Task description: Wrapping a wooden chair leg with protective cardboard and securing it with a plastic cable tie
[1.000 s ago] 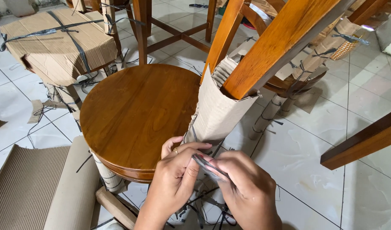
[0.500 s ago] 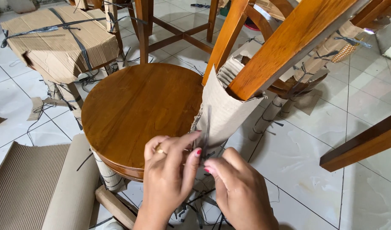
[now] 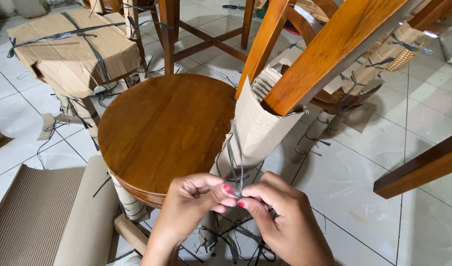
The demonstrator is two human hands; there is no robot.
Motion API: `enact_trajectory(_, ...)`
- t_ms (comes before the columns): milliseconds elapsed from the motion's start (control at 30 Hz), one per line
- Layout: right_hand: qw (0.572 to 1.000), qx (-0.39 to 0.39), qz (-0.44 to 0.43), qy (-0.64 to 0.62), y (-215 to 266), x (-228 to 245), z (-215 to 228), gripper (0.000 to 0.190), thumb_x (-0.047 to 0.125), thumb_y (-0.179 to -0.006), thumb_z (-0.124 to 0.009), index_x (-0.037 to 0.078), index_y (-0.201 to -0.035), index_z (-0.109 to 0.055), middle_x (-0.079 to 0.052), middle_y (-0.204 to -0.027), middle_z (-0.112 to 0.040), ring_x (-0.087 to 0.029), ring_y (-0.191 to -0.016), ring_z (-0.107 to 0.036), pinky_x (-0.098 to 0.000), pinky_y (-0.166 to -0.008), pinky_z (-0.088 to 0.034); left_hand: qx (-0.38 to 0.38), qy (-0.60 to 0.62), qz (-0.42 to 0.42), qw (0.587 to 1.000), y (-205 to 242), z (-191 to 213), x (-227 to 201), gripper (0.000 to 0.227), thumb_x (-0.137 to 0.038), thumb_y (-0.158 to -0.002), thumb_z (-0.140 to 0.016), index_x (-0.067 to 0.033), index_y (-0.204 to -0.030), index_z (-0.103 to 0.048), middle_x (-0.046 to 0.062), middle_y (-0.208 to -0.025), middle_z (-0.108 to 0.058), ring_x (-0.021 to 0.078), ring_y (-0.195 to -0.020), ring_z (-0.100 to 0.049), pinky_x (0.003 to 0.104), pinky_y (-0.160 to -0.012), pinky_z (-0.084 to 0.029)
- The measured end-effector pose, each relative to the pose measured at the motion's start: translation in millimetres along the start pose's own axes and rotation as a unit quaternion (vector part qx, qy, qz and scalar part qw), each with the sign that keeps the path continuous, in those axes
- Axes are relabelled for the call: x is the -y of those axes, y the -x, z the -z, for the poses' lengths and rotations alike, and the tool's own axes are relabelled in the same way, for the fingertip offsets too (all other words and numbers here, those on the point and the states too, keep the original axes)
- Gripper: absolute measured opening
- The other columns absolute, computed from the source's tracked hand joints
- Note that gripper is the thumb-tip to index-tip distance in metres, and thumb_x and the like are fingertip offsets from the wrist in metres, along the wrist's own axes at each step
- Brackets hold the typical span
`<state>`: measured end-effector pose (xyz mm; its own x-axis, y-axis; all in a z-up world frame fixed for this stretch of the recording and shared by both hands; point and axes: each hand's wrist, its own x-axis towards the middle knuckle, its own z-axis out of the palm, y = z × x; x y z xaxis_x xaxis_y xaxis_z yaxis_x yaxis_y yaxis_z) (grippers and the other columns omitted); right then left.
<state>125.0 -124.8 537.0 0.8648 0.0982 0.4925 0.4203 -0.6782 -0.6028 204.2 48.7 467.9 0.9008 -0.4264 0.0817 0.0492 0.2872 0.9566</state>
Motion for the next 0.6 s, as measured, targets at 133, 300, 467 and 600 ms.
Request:
enact_trajectory(133, 0.999, -0.036, -0.003, 0.027, 4, -1, -4, 0.009, 0.004, -0.081, -0.076, 0.007, -0.089, -0.076, 0.001, -0.066, -0.059, -0.011, -0.051, -0.049, -0.026, -0.046, -0.041, -0.003, 0.089, -0.102, 0.991, -1, 12, 19, 0.004, -0.001, -0.091, -0.068, 0.0011, -0.09, -0.072, 0.02, -0.103, -0.08, 0.0219, -0.09, -0.073, 0.033, -0.083, -0.059)
enact_trajectory(300, 0.996, -0.064, -0.01, 0.064, 5, 2, -2, 0.009, 0.005, -0.081, -0.074, 0.008, -0.088, -0.074, 0.0, -0.071, -0.065, -0.013, -0.053, -0.058, -0.0267, -0.05, -0.048, 0.019, 0.33, -0.112, 0.937, -4, 23, 19, 0.012, -0.013, -0.103, -0.058, -0.0014, -0.102, -0.061, 0.019, -0.103, -0.07, 0.0298, -0.101, -0.07, 0.047, -0.093, -0.06)
enact_trajectory(467, 0.996, -0.063, -0.021, 0.063, 5, 1, -1, 0.004, 0.006, -0.083, -0.07, 0.008, -0.086, -0.072, -0.001, -0.073, -0.061, -0.016, -0.056, -0.057, -0.0283, -0.054, -0.048, 0.057, 0.162, -0.006, 0.985, -1, 14, 7, 0.053, -0.039, -0.102, -0.038, 0.0068, -0.119, -0.059, 0.029, -0.119, -0.072, 0.0332, -0.107, -0.074, 0.043, -0.088, -0.065)
enact_trajectory(600, 0.997, -0.048, -0.022, 0.051, 5, -1, -2, 0.007, 0.006, -0.085, -0.068, 0.006, -0.091, -0.072, -0.003, -0.075, -0.062, -0.016, -0.057, -0.057, -0.029, -0.053, -0.048, 0.138, 0.094, 0.004, 0.986, 0, 0, 6, 0.051, -0.029, -0.102, -0.044, 0.0065, -0.136, -0.057, 0.021, -0.131, -0.068, 0.0267, -0.117, -0.07, 0.038, -0.1, -0.058)
